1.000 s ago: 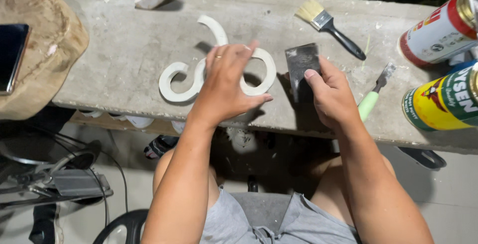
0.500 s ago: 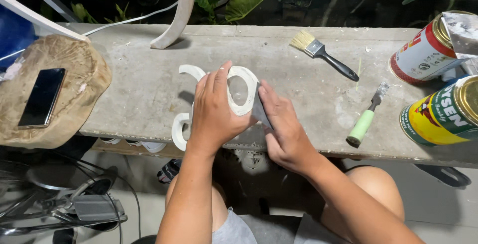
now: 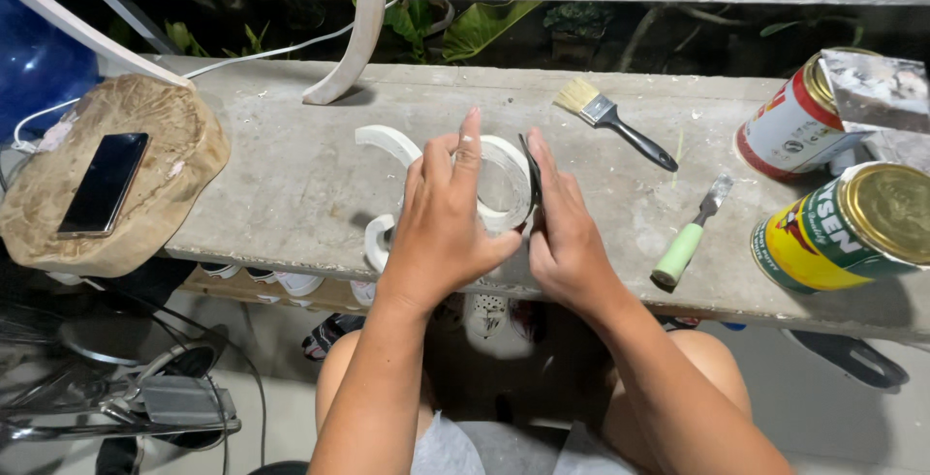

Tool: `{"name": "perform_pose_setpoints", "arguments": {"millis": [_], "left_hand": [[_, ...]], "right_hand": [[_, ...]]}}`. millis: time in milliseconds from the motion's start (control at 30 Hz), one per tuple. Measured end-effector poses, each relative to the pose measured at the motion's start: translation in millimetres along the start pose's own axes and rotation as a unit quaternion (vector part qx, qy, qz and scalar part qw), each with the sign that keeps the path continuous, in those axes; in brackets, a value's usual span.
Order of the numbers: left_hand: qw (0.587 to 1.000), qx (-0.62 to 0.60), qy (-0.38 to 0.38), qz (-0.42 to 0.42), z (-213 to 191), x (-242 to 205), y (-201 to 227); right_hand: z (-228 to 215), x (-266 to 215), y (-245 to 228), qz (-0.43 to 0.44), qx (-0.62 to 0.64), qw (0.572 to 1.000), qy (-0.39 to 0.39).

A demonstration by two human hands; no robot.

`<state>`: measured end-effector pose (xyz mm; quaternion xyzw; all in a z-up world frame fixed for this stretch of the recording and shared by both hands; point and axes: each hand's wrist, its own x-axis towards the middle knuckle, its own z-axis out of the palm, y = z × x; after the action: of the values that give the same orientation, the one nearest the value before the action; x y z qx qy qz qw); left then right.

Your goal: The person sands a set of wooden letters by hand using a piece of sandpaper and then brushes off the dust with a paintbrush.

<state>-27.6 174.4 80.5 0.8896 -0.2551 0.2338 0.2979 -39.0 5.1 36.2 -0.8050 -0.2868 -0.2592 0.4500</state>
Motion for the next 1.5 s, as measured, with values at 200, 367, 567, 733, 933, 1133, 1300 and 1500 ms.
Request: {"name": "perform_pose_setpoints", "arguments": {"millis": [200, 367, 567, 733, 933, 1133, 1300, 1500], "left_hand": [[0.999, 0.034, 0.011, -0.001, 15.4, 23.5, -4.3], [0.998, 0.043, 0.039, -0.037, 11.4, 32.3, -10.5], [0.995, -0.038, -0.006, -0.088, 12.3, 26.2, -13.1], [0.983, -0.137, -0.043, -0.111, -2.9, 25.5, -8.6], [0.978, -0.178, -0.018, -0.105, -7.4, 24.4, -22.0], [0.965, -0.206, 0.003, -0.165, -14.7, 19.6, -30.5], [0.946, -0.206, -0.055, -0.244, 2.2, 15.4, -43.0], [0.922, -0.277, -0.161, -0.22, 11.1, 11.3, -43.0]], "right_hand": [[-5.2, 8.3, 1.5, 0.022, 0.077, 0.996, 0.03], [7.5, 5.0, 3.4, -0.006, 0.018, 0.999, 0.028], [7.5, 6.0, 15.2, 0.016, 0.011, 1.0, 0.021], [11.2, 12.6, 18.8, 0.007, 0.044, 0.999, 0.008], [38.8, -29.3, 67.3, 0.042, -0.032, 0.998, -0.023], [7.7, 15.3, 11.9, 0.362, 0.202, 0.905, 0.093], [17.5, 4.8, -3.2, 0.04, 0.027, 0.998, 0.045], [25.9, 4.0, 33.9, 0.038, -0.014, 0.999, 0.011]]}}
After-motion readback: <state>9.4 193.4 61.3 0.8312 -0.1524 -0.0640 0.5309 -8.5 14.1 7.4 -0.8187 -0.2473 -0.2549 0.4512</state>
